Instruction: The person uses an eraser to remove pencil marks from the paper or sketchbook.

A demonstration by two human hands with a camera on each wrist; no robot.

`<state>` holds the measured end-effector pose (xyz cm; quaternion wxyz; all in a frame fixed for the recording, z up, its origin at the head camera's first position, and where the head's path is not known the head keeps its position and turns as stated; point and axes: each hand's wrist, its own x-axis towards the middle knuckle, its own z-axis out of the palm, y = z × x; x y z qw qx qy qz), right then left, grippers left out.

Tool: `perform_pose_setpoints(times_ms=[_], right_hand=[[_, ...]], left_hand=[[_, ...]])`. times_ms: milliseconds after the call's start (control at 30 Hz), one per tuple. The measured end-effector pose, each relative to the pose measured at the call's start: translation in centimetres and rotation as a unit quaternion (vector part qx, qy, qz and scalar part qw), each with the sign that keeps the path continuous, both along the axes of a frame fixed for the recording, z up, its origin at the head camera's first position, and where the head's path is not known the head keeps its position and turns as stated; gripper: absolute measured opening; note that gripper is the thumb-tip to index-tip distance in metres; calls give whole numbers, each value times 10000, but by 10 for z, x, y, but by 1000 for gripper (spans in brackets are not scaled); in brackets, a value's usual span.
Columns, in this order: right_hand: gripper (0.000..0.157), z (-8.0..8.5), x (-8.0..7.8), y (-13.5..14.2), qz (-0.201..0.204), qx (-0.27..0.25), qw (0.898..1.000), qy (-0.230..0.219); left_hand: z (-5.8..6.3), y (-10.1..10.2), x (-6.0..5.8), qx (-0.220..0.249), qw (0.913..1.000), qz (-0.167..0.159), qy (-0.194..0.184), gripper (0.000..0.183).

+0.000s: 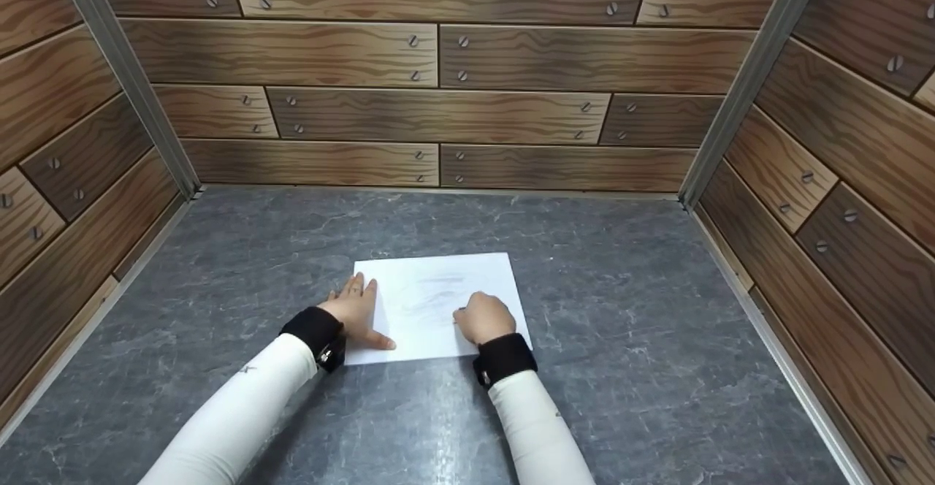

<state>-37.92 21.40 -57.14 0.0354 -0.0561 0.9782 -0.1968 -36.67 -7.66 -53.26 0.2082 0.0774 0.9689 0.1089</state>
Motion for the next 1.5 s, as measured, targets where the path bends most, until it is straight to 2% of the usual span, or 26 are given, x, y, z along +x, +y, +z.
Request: perform_pose_setpoints(times_ms=[133, 367, 433, 500, 533, 567, 667, 733, 767, 800, 867, 900, 967, 1033, 1133, 1233, 1333, 1400, 1500], right_hand=[[28, -2, 2, 0, 340, -180, 9993, 29], [42, -7, 0, 12, 476, -263, 9983, -199], [41, -7, 1, 13, 520, -572, 9962, -398], [39, -4, 4, 11, 537, -1132, 9900, -648], [38, -4, 5, 10, 540, -1487, 9844, -773], [36, 2, 12, 4, 453, -1978, 9745, -954], [27, 25, 41, -17, -94, -3523, 9265, -1319], [21, 38, 59, -31, -425, -4289, 8915, -1397], [18, 45, 66, -36, -568, -4554, 8774, -1399], [16, 40, 64, -35, -621, -4605, 8748, -1371], [18, 24, 48, -23, -537, -4273, 8962, -1071], [18, 13, 37, -15, -450, -3995, 9115, -863], [19, -8, 14, 3, -235, -3237, 9450, -403], [22, -22, 3, 17, -35, -2461, 9692, -23], [24, -25, 5, 25, 374, -1821, 9826, 46], [24, -22, 13, 23, 768, -1469, 9861, -82], [24, -16, 21, 19, 990, -1148, 9883, -184], [24, -11, 23, 17, 982, -895, 9909, -231], [24, -6, 25, 16, 690, -503, 9963, -75]], left_hand=[[0, 0, 1, -29, 10000, 37, 7, 145], [-1, 1, 1, 6, 10000, 59, 12, 145], [-1, 1, 0, -2, 10000, 63, 0, 145], [-1, 0, 0, -8, 10000, 62, -4, 145], [-1, 0, 1, 5, 10000, 57, -10, 145], [-1, 0, 1, 13, 10000, 51, -17, 145], [-1, -2, 2, 42, 10000, 59, -32, 145], [-1, -2, 2, 44, 10000, 81, -1, 145], [-1, -3, 2, 42, 10000, 82, 6, 145], [-1, -3, 3, 52, 9999, 87, 15, 145], [0, -2, 3, 75, 9999, 68, 32, 145], [0, -2, 3, 91, 9999, 50, 35, 145], [1, -3, 4, 116, 9999, 28, 31, 145], [0, -2, 4, 127, 9999, 12, 33, 145], [0, 0, 5, 84, 10000, -2, -51, 146], [0, 0, 5, 103, 9999, -2, -83, 146], [-1, 0, 4, 136, 9999, -7, -56, 146], [-1, -1, 3, 114, 9999, 2, -54, 146], [0, -1, 1, 22, 10000, -6, -78, 146]])
